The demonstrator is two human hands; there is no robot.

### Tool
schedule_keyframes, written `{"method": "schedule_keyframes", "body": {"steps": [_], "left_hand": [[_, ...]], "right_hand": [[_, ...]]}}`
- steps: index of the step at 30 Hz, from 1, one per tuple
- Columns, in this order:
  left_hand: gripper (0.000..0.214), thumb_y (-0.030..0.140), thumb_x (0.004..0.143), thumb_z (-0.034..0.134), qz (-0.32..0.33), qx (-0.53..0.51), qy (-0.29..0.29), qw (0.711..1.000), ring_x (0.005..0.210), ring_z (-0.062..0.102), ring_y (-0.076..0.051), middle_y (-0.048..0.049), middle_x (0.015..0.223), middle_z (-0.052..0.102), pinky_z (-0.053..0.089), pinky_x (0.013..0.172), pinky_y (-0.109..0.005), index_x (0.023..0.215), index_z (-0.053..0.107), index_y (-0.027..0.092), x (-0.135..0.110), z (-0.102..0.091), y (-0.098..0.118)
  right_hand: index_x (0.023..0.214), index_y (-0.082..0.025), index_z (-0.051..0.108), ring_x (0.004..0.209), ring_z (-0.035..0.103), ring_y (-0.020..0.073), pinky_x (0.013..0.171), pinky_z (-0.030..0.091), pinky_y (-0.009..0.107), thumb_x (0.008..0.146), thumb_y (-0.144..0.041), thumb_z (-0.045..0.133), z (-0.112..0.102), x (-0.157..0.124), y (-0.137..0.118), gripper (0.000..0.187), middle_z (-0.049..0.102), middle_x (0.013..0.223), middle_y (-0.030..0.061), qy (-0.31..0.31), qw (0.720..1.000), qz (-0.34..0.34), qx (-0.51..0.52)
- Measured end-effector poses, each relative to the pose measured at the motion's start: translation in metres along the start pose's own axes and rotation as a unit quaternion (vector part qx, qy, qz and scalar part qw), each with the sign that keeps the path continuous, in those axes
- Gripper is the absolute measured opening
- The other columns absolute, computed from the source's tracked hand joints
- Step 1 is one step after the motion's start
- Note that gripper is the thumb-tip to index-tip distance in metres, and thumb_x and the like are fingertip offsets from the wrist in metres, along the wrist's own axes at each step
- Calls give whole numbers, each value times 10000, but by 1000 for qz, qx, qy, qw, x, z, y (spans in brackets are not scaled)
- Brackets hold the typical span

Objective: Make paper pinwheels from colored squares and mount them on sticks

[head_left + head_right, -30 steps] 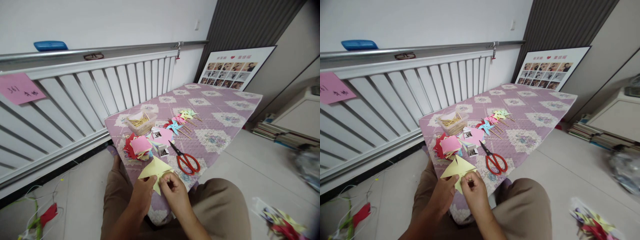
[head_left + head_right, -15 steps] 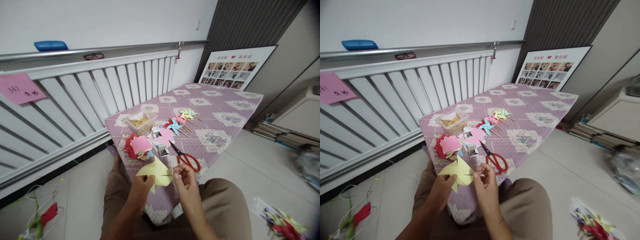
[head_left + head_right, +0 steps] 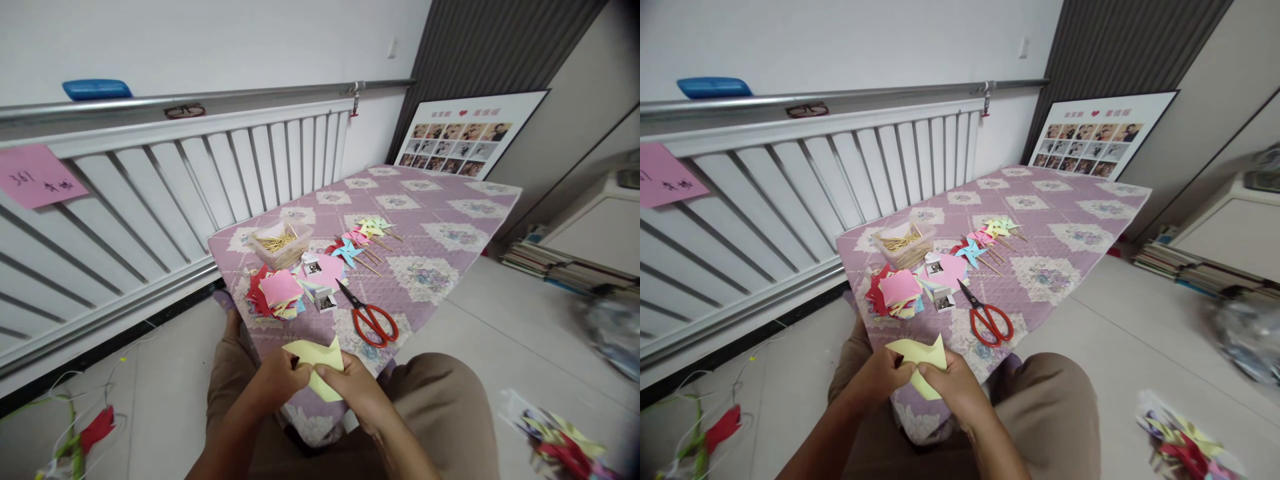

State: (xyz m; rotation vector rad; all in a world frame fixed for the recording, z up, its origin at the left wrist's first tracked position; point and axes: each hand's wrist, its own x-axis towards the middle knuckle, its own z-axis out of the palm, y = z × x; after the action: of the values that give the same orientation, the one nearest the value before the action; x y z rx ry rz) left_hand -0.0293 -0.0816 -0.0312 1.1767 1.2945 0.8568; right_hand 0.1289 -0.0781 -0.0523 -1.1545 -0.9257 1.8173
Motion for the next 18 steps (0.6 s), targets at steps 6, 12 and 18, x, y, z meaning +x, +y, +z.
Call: {"method": "schedule_keyframes", "body": {"steps": [6,12,18], "left_hand": [[107,147,656,596,18,53,-2,998,506,473,-143,-6,604,661,321,503,-241,640,696,183,0,0,1],[99,165,674,578,-8,85,26,996,519,439,-123,10,587,599,302,510,-242,671,677,159,4,4,0],[171,272,720,661,6,-128,30,991,623,488,-112,0,722,611,380,580,-221,844,669,154,5,9,-14]], "right_hand": [[889,-165,783,553,633,166,526,449,248,590,-323,811,2,1,2,339,765,693,21,6,1000,-13,-18],[832,-165,778,561,651,183,539,477,269,613,-333,789,8,1,5,276,777,717,38,53,998,-34,-5],[843,-155,740,578,658,185,559,492,275,637,-317,797,11,6,9,268,779,740,46,94,990,-39,98]]}}
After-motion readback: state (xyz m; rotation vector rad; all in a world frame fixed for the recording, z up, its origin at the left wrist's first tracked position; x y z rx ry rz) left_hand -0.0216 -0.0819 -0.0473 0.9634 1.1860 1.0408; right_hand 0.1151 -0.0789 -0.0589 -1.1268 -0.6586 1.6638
